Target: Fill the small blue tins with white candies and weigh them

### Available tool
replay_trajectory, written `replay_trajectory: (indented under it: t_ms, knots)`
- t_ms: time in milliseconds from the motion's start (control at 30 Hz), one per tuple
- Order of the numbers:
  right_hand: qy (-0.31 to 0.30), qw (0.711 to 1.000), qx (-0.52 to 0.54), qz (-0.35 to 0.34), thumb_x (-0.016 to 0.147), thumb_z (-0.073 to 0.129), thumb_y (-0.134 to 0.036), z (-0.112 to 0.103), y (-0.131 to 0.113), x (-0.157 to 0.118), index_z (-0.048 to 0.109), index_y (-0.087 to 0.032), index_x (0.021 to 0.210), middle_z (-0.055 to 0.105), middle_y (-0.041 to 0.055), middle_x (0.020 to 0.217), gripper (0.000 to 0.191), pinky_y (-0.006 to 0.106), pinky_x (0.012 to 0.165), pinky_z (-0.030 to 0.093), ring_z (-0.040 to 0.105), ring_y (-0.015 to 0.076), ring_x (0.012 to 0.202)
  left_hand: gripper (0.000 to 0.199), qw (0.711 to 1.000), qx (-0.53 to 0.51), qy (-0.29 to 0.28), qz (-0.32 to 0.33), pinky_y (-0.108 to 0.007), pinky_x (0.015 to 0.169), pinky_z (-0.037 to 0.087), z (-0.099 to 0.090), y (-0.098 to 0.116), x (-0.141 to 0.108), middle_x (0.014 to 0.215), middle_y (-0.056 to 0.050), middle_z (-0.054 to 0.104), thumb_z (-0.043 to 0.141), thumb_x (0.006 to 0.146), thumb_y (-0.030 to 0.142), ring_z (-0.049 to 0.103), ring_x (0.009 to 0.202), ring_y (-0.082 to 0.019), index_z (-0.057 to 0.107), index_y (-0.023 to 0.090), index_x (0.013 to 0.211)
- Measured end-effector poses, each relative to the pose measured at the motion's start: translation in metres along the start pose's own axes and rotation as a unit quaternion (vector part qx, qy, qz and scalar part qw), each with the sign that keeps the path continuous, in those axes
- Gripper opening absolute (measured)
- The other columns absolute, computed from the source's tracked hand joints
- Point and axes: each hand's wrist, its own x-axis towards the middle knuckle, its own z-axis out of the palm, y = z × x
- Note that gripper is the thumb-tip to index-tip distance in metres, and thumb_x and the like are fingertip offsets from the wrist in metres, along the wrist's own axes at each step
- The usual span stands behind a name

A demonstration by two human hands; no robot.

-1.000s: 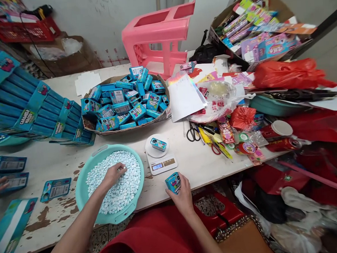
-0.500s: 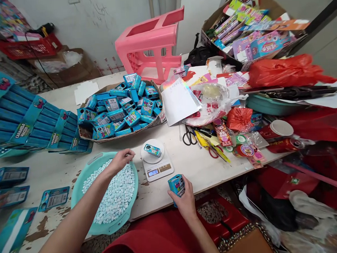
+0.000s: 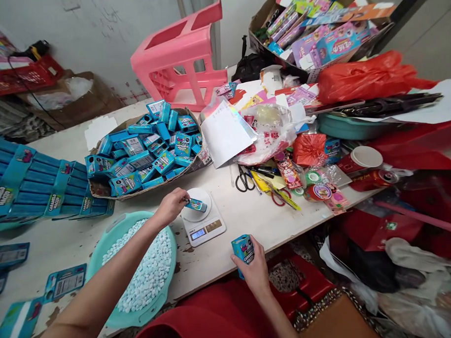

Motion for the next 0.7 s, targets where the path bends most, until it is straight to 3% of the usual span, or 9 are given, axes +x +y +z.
replay_trajectory:
  t_ms: [133,267,433,700]
  knots:
    - [0.001,1.0,0.028,0.009,0.065,0.071,-0.045,0.001,-0.006,0.004,0.042,-0.018,0.131,0.048,0.0126,0.125,0.077,0.045,0.101,0.038,0.047,0.03,0.118,0.016,0.997,-0.052,0.048,-0.029,-0.026,0.066,0.039,-0.016,-0.002,-0.007,0.083,-0.003,0.062,0.048,0.076,0.017,0.056,0.074,-0.016,0.062,0.02,0.083]
    - [-0.031,0.986,0.145,0.073,0.065,0.073,-0.044,0.003,-0.01,0.005,0.043,-0.021,0.132,0.054,0.0114,0.125,0.078,0.044,0.096,0.043,0.053,0.0293,0.113,0.016,0.983,-0.104,0.108,-0.109,-0.026,0.067,0.04,-0.027,-0.017,-0.027,0.081,-0.002,0.065,0.049,0.079,0.029,0.056,0.072,-0.016,0.062,0.02,0.084]
    - [-0.049,0.953,0.263,0.144,0.066,0.074,-0.043,0.003,-0.009,0.005,0.044,-0.023,0.132,0.053,0.0112,0.13,0.076,0.041,0.091,0.047,0.055,0.0282,0.113,0.018,0.976,-0.111,0.074,-0.174,-0.026,0.064,0.038,-0.021,-0.037,-0.051,0.079,-0.001,0.065,0.049,0.078,0.033,0.055,0.067,-0.015,0.062,0.02,0.078]
    - [-0.055,0.907,0.376,0.182,0.066,0.075,-0.042,0.008,-0.016,0.004,0.054,-0.024,0.121,0.064,0.0041,0.118,0.062,0.036,0.087,0.051,0.061,0.0241,0.106,0.019,0.977,-0.143,0.061,-0.143,-0.027,0.065,0.039,-0.016,-0.035,-0.048,0.085,-0.001,0.066,0.049,0.081,0.034,0.056,0.069,-0.016,0.062,0.021,0.084]
